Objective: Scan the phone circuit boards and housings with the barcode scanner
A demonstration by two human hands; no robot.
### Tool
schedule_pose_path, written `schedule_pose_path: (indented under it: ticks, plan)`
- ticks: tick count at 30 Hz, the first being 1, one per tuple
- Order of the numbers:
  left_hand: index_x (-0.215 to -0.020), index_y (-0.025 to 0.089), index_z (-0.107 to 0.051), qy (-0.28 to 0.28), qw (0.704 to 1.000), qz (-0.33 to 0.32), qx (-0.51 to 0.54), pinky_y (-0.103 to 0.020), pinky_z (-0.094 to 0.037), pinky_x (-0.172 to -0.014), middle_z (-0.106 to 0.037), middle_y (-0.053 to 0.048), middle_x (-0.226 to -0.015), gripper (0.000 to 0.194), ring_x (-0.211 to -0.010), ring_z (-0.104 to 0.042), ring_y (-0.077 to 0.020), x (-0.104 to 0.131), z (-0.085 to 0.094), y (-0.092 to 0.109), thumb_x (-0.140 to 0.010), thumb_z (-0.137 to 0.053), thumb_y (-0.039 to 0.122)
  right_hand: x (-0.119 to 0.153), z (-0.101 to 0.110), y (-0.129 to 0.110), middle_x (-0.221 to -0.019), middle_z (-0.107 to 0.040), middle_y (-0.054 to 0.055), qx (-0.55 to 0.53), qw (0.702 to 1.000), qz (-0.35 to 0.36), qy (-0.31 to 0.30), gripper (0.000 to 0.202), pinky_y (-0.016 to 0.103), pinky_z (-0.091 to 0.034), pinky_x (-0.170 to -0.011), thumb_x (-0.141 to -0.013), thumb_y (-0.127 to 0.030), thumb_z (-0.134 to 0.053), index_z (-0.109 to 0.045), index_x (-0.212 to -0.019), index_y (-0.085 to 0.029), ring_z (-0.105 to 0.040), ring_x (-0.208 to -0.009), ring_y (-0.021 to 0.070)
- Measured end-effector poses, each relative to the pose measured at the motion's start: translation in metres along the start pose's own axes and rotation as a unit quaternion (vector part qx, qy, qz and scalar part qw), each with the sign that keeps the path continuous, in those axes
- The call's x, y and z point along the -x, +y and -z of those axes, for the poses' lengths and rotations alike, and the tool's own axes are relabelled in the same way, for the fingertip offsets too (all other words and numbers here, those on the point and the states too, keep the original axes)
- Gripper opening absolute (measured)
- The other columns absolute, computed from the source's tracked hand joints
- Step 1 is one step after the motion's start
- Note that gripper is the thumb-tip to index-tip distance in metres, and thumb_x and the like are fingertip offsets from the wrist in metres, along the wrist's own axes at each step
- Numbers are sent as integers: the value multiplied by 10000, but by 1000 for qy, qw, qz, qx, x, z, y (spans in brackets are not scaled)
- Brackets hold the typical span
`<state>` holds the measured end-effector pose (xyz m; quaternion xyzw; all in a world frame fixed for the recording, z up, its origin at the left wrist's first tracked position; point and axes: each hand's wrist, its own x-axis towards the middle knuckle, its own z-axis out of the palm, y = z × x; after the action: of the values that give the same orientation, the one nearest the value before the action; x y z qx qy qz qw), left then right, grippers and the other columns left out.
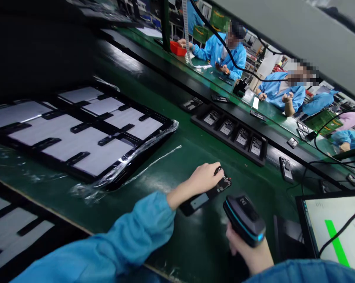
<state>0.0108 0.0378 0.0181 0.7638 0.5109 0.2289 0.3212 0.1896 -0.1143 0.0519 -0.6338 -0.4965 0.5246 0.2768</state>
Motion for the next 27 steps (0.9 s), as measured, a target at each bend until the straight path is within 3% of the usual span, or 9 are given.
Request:
schedule_pose_path:
  ticks: [3,8,16,27]
  plan:
    - [-732,209,-598,-136,990,8,-37,-275,-380,-576,-705,-78,-796,287,-732,-656,-237,-26,-4,-13,-893,-410,354,-16,15,2,-462,-523,-37,-75,996,-38,-33,298,321,-411,-580,-751,-472,-752,-634,-709,-202,-471,-479,138]
    - [-761,199,-650,-229,972,7,-55,-291,-375,-570,-707,-95,-770,321,-677,-630,-246,-37,-15,-28,-870,-411,384,-44,32,3,-515,-531,-46,-149,983,-65,-88,296,270,-375,-505,-736,-416,-775,-593,-731,-182,-424,-439,91]
    - [-858,173,-699,-269,960,16,-73,-303,-377,-581,-717,-131,-864,396,-673,-609,-235,-41,-10,-23,-874,-381,409,-54,38,0,-470,-513,-76,-143,981,-70,-107,301,244,-367,-519,-774,-386,-763,-607,-917,-172,-428,-433,85]
    - [-787,165,-645,-285,956,19,-61,-294,-323,-524,-676,-95,-777,373,-583,-531,-185,-43,-7,-21,-880,-368,398,-53,37,3,-505,-531,-60,-130,985,-50,-104,289,268,-370,-541,-787,-394,-759,-573,-773,-173,-448,-453,84]
